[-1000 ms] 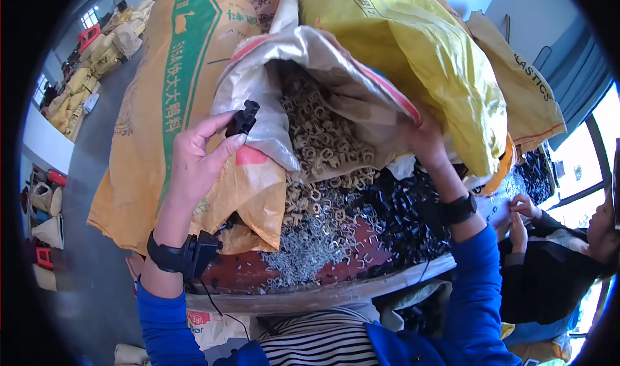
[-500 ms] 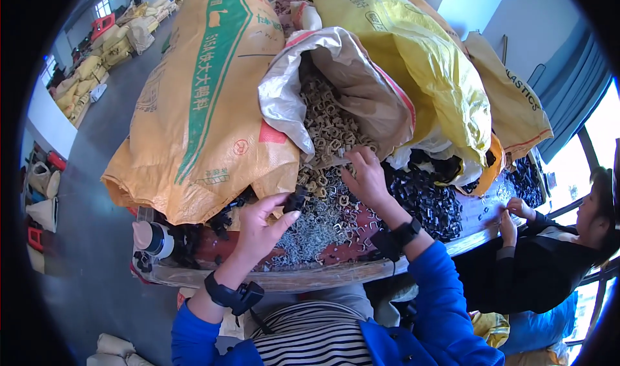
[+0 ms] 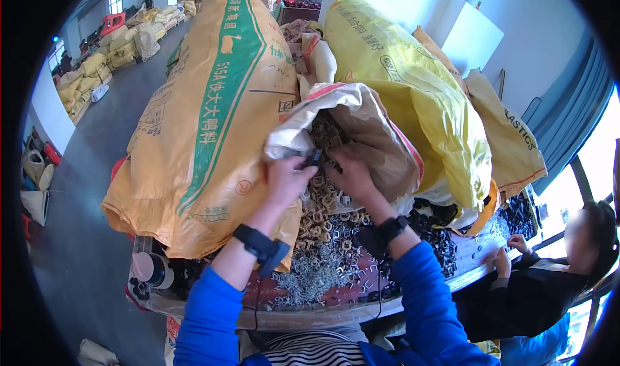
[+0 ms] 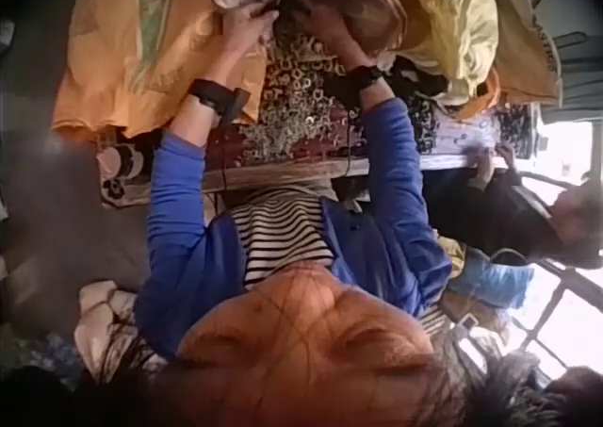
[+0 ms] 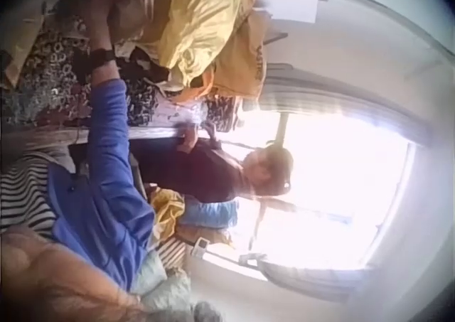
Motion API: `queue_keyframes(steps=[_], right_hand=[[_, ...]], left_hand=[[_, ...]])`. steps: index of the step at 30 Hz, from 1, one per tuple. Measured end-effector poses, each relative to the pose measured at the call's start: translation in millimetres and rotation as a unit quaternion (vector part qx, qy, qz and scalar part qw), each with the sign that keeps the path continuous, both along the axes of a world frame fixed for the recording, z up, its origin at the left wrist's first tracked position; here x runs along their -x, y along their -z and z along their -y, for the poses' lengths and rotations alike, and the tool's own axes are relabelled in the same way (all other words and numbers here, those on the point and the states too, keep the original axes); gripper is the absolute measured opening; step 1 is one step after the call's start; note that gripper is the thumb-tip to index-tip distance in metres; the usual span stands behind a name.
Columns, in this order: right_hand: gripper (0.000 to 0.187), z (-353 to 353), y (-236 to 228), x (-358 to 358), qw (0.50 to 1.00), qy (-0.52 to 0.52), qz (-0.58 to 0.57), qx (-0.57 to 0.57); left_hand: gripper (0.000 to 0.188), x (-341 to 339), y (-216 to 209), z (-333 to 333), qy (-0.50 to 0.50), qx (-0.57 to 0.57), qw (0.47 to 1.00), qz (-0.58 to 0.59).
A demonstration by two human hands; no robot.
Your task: The person assembles components by hand, picking up a black plastic housing and inserting a small white part and a metal clip. They reach into a large bag to retrieve more white parts and continue fitting the inserts and clips into the housings.
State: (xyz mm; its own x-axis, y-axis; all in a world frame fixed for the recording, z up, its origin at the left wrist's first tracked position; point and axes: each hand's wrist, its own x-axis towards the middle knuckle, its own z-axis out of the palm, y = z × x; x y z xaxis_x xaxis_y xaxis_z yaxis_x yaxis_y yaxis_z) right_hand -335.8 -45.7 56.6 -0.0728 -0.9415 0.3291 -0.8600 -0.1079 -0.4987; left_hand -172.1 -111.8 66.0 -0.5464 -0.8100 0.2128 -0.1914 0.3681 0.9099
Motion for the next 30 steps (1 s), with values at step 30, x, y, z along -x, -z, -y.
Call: queue_keyframes(steps=[30], right_hand=[[0.027,-87,46,-24,0.988,0.071,-0.057,0.123]], left_hand=[[0.024,-145,21,-121,0.119,-0.297,0.938,-0.132]])
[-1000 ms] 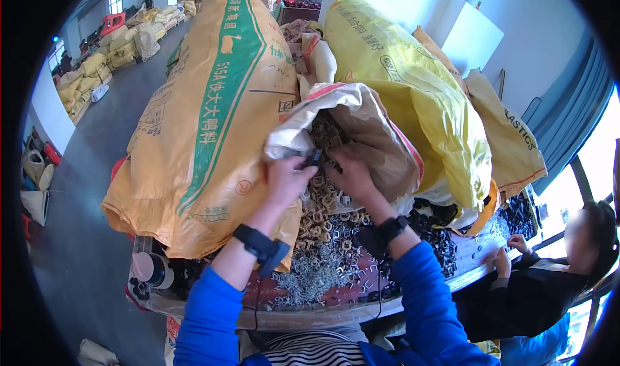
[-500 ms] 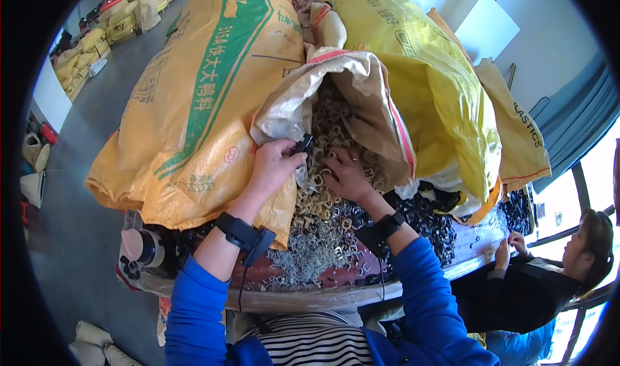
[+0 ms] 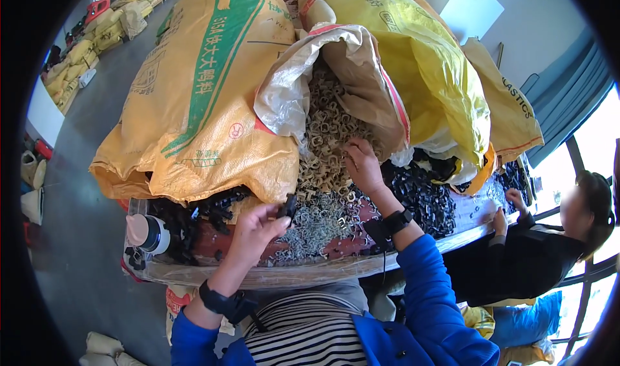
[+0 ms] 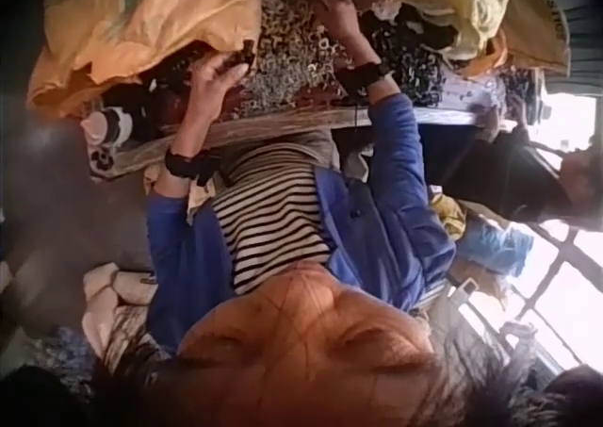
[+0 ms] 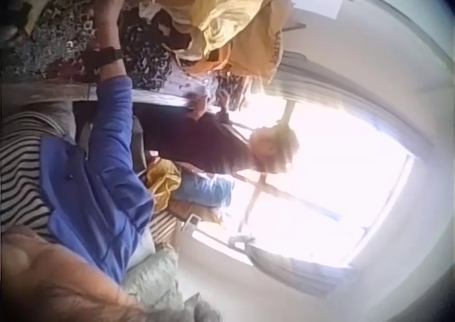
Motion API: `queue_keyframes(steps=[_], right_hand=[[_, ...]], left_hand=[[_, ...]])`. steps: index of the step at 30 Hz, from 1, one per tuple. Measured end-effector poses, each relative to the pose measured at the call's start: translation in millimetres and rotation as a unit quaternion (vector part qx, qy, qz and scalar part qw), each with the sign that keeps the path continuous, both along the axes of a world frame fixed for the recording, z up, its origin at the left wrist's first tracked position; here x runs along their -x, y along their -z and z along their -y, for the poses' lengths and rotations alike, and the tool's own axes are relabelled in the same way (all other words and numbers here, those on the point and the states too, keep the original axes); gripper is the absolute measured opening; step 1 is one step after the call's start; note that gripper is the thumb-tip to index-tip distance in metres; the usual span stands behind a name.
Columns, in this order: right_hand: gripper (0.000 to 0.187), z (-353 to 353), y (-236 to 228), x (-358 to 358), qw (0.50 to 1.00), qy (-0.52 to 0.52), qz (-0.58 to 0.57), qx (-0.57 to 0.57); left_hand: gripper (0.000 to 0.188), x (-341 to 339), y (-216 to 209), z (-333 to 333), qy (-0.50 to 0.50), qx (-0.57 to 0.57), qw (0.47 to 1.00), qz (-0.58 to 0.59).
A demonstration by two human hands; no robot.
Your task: The person assembles components by hand, picking up a black plastic housing and inserting a small white part and a metal clip. They reach into a large bag to retrieve more white parts and continue fitting the inserts and clips into the housings.
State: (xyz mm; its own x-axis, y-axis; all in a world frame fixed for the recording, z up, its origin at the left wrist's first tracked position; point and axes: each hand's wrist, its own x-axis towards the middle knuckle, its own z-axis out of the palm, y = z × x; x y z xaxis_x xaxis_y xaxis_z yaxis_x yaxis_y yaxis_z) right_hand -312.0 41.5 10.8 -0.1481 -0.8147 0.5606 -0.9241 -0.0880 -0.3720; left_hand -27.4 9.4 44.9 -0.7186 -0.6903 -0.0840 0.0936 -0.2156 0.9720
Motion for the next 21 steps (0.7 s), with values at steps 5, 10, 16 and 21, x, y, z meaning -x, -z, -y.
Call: queue_keyframes(steps=[5,10,16,21], right_hand=[[0.021,-12,2,-3,0.995,0.039,0.072,0.053],[0.012,-36,-2,-18,0.939,0.063,0.338,0.006],[0.016,-80,2,-72,0.769,-0.012,0.638,-0.024],[0.021,-99,3,-104,0.723,-0.031,0.689,-0.02]], left_hand=[[0.024,-21,14,-23,0.002,-0.213,0.977,-0.01],[0.023,-15,29,-40,0.03,-0.275,0.961,-0.025],[0.024,16,48,-47,0.047,-0.294,0.954,-0.042],[0.025,46,41,-52,0.074,-0.33,0.935,-0.104]])
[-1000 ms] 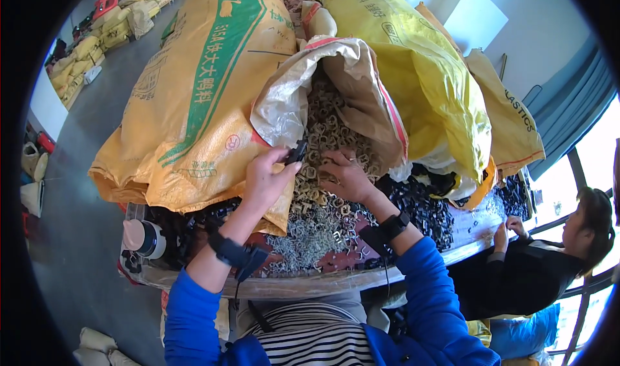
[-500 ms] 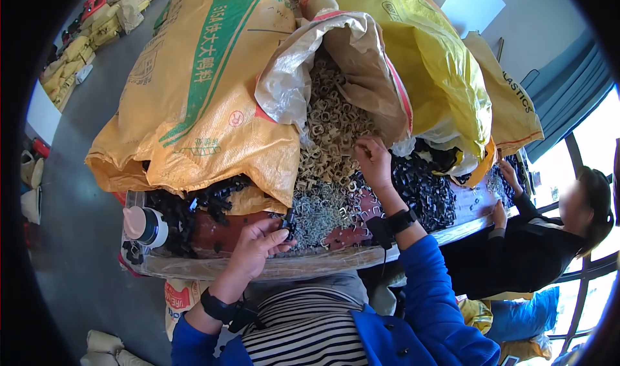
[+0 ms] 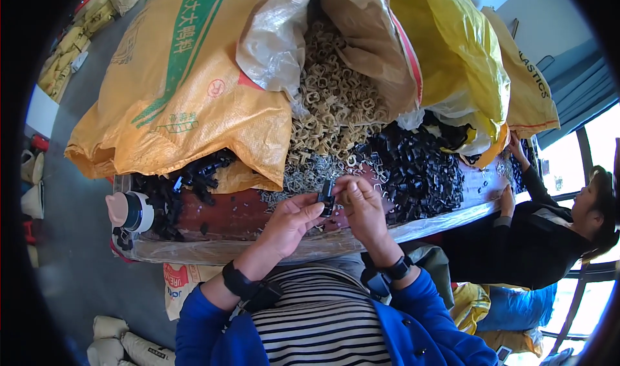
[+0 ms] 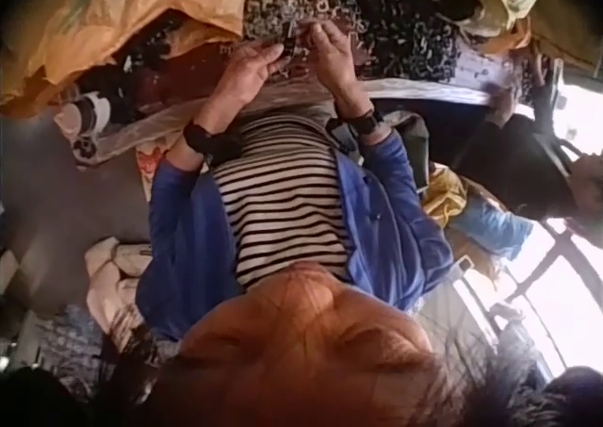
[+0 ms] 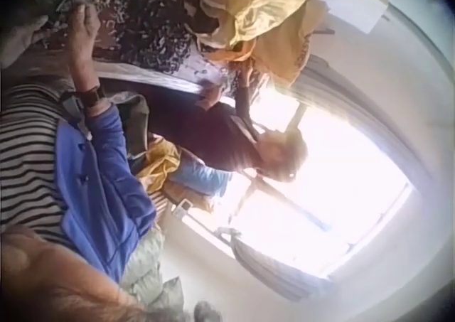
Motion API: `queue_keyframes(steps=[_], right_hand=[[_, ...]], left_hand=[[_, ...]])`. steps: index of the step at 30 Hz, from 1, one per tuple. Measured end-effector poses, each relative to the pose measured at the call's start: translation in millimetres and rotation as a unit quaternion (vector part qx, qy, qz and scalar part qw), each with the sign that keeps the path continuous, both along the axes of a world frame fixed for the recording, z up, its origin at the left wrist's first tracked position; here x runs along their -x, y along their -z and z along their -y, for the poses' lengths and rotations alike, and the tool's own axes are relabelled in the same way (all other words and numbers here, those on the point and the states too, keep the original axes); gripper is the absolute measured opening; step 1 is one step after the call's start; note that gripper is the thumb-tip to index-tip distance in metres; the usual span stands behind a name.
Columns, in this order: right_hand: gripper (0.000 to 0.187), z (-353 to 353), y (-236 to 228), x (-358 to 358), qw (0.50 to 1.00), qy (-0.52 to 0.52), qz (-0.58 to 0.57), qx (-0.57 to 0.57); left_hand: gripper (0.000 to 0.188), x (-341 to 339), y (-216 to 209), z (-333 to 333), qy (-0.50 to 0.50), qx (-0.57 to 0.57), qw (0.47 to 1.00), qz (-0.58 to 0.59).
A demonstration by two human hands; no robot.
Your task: The person assembles components by hand, picking up a black plastic housing and inserting a small white part and a metal clip. They reach into a large bag to retrieve more white parts and continue fitting the inserts and clips into the housings.
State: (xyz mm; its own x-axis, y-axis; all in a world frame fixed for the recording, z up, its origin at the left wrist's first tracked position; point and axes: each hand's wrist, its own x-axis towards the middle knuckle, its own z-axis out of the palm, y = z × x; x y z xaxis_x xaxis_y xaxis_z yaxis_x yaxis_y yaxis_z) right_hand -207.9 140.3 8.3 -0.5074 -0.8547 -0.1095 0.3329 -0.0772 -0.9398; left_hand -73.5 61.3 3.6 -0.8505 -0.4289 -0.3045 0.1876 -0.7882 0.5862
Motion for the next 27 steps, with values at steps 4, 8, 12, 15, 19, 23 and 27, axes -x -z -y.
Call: queue_keyframes(steps=[4,8,12,15,19,23,27], right_hand=[[0.023,0,9,-11,0.997,0.022,-0.073,0.003],[0.023,-5,0,-9,0.996,0.006,-0.085,-0.018],[0.02,-4,-5,-14,0.996,-0.025,-0.069,-0.047],[0.018,-4,-2,-14,0.996,-0.014,-0.084,-0.036],[0.017,-8,10,-7,0.983,0.018,-0.185,0.0],[0.016,-16,9,-7,0.962,0.002,-0.272,-0.02],[0.016,-16,-5,-13,0.988,-0.029,-0.149,-0.039]], left_hand=[[0.027,10,-2,-6,0.006,-0.021,0.999,-0.043],[0.028,10,-2,-7,0.006,-0.04,0.997,-0.062],[0.029,5,-3,-5,-0.008,-0.034,0.996,-0.085],[0.027,6,-1,-3,-0.008,-0.026,0.996,-0.089],[0.025,6,1,-5,-0.027,0.02,0.998,-0.047],[0.026,5,-4,-7,-0.067,0.041,0.997,-0.027],[0.026,-1,-3,-9,-0.052,0.075,0.995,-0.033]])
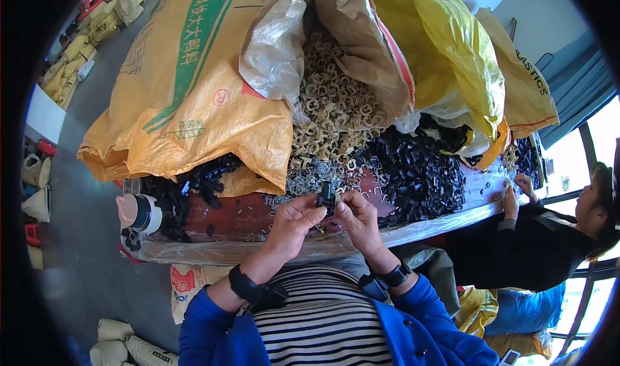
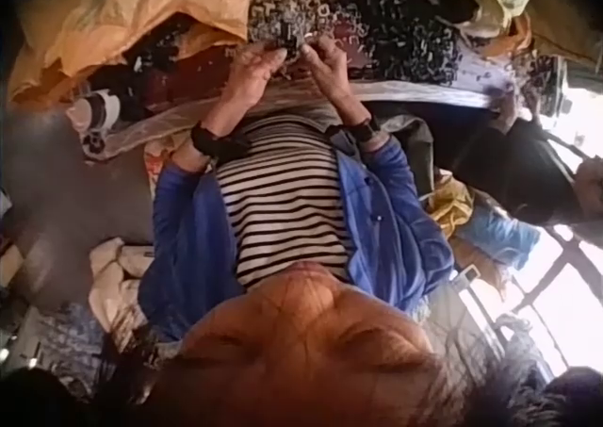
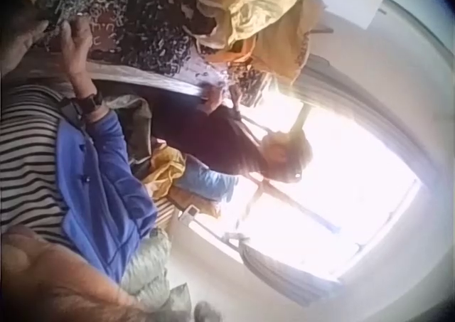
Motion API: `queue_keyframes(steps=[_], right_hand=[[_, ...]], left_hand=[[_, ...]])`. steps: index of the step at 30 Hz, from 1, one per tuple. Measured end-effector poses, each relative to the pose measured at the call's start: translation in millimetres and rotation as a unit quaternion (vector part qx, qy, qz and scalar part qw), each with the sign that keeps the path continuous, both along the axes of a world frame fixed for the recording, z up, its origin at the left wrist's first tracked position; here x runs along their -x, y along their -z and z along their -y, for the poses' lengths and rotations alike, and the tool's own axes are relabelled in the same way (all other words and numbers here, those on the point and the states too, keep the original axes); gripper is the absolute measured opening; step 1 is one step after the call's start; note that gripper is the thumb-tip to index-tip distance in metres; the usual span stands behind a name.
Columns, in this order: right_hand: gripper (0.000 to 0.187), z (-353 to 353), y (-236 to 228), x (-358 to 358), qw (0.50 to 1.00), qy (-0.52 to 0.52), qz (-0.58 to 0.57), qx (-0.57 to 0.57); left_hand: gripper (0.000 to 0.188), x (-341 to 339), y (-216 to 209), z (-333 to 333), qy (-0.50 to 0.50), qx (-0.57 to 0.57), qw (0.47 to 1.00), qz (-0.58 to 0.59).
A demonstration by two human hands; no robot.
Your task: The person assembles components by hand, picking up a black plastic housing and inserting a small white part and a metal clip. They reach into a large bag to retrieve more white parts and continue fitting the inserts and clips into the housings.
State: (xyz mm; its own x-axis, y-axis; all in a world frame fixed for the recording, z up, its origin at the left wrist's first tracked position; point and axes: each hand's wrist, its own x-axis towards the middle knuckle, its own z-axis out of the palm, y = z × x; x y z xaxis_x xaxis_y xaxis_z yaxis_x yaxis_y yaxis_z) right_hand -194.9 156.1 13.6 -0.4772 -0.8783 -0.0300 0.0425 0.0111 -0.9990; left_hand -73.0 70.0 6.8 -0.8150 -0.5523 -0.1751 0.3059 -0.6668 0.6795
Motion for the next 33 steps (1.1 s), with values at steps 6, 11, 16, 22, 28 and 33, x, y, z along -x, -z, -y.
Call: queue_keyframes(steps=[6,11,16,22,28,33], right_hand=[[0.017,-6,4,21,0.993,-0.051,0.11,0.008],[0.017,-13,-5,35,0.994,-0.07,0.079,0.036],[0.017,-12,-26,32,0.986,-0.141,-0.073,0.057],[0.016,-8,-45,28,0.974,-0.19,-0.12,0.02],[0.015,-25,-17,53,0.965,-0.085,0.23,0.094],[0.016,-40,-4,52,0.918,0.028,0.388,0.082]], left_hand=[[0.025,-1,-4,-2,0.02,0.038,0.998,0.038],[0.024,-5,-13,4,0.058,-0.066,0.993,0.075],[0.023,-6,-12,0,0.077,-0.103,0.989,0.071],[0.02,-7,-11,-1,0.095,-0.112,0.986,0.078],[0.019,-11,-6,6,0.076,-0.122,0.988,0.065],[0.019,-7,-2,7,0.082,-0.111,0.987,0.08]])
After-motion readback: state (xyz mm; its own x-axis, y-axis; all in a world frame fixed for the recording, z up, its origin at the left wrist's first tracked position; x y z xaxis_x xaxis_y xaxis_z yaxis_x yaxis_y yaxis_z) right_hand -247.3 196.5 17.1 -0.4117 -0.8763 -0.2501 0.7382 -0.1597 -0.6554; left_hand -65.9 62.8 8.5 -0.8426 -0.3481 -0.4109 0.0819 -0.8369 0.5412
